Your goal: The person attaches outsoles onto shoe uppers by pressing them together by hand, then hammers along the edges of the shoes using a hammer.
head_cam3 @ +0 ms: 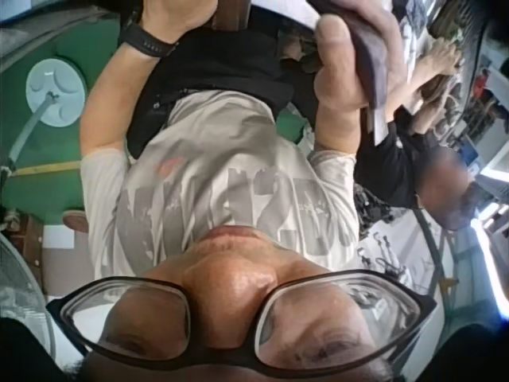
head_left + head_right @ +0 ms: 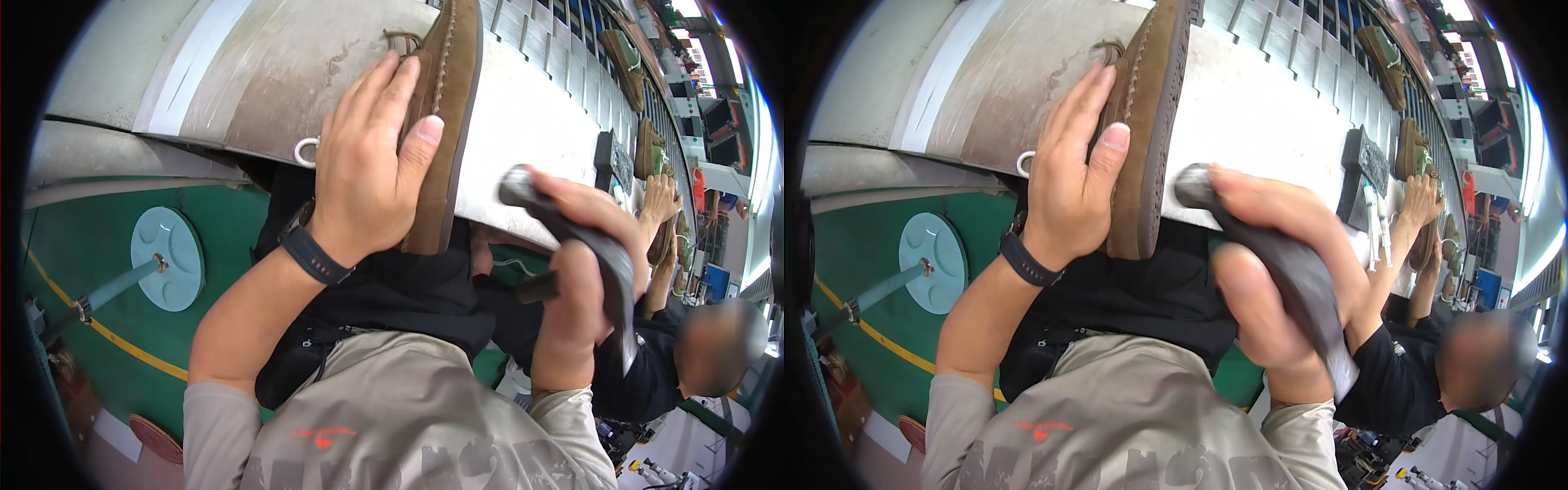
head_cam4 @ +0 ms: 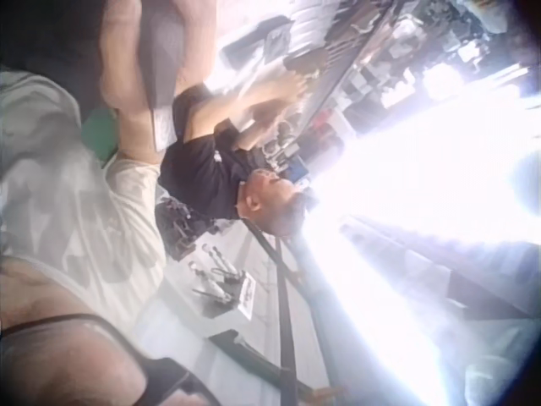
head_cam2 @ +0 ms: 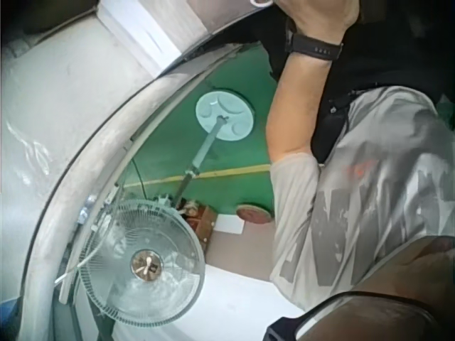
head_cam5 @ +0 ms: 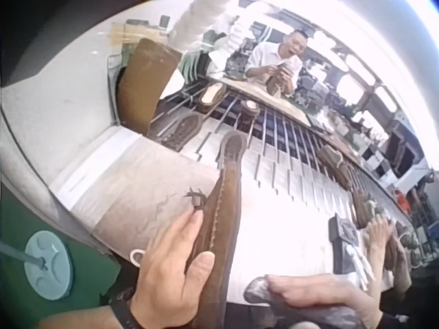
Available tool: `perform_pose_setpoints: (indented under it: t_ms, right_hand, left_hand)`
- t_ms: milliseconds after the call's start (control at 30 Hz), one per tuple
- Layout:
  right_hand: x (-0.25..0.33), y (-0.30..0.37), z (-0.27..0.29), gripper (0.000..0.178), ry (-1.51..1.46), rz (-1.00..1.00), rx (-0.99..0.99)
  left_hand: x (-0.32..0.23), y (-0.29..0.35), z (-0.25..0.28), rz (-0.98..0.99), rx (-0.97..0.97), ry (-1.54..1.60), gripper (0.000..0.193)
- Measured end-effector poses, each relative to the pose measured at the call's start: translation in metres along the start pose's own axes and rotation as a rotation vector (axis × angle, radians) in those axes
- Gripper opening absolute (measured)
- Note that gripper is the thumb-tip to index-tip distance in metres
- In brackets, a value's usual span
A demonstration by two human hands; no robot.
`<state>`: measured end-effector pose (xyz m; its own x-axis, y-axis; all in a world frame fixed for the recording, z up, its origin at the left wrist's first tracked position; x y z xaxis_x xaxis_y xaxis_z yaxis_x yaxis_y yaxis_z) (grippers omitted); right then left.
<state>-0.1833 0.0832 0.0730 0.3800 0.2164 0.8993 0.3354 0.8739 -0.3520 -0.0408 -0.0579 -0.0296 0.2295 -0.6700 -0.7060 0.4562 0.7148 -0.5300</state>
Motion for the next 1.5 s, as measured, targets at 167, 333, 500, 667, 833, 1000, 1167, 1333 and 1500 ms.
perform_pose_setpoints:
  t_ms: [167,333,500,667,833,1000,1167,1333,1500]
  right_hand:
    - [-0.023,-0.032,-0.014,0.024,-0.014,-0.271,0.226]
    - [-0.003,-0.046,-0.002,0.025,0.066,-0.222,0.097]
    - [-0.015,-0.049,-0.025,0.019,0.347,0.115,0.196]
    - [0.003,-0.066,-0.007,0.024,0.249,-0.173,0.138]
    - [-0.029,-0.067,-0.016,0.021,0.149,-0.094,0.216]
    - [-0.078,-0.076,-0.001,0.026,-0.497,-0.500,0.090]
    - [-0.142,-0.044,0.013,0.022,-0.483,-0.435,-0.148]
    - [-0.138,-0.043,0.025,0.028,-0.687,-0.511,-0.268]
    - [-0.062,-0.048,0.051,0.031,-0.745,-0.181,-0.208]
  left_hand:
    - [0.000,-0.006,0.001,-0.009,0.011,-0.022,0.055]
    - [0.004,-0.003,0.004,0.016,0.038,0.011,0.055]
    - [-0.005,-0.011,-0.003,-0.014,0.057,-0.021,0.056]
    - [0.000,-0.006,0.005,-0.015,0.043,-0.045,0.056]
    - [-0.005,-0.015,0.001,0.022,0.024,0.022,0.056]
    - [0.003,-0.046,0.013,0.041,0.209,-0.220,0.072]
    - [-0.003,-0.097,-0.033,0.229,0.408,0.047,0.090]
    - [-0.015,-0.109,-0.021,-0.054,0.197,0.171,0.102]
    - [-0.112,-0.145,0.032,-0.401,0.293,0.210,0.115]
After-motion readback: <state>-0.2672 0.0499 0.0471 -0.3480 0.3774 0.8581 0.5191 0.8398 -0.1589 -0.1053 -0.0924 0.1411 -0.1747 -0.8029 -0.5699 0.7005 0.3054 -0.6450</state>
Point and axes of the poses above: each hand's wrist, its own y-axis away from the middle knuckle, its own z-axis out of the back of the hand, x = y × z, the point moved 5 cm from there along -y, towards the middle knuckle, and after that the axes turned 4 degrees about x, right-handed, at the moved point
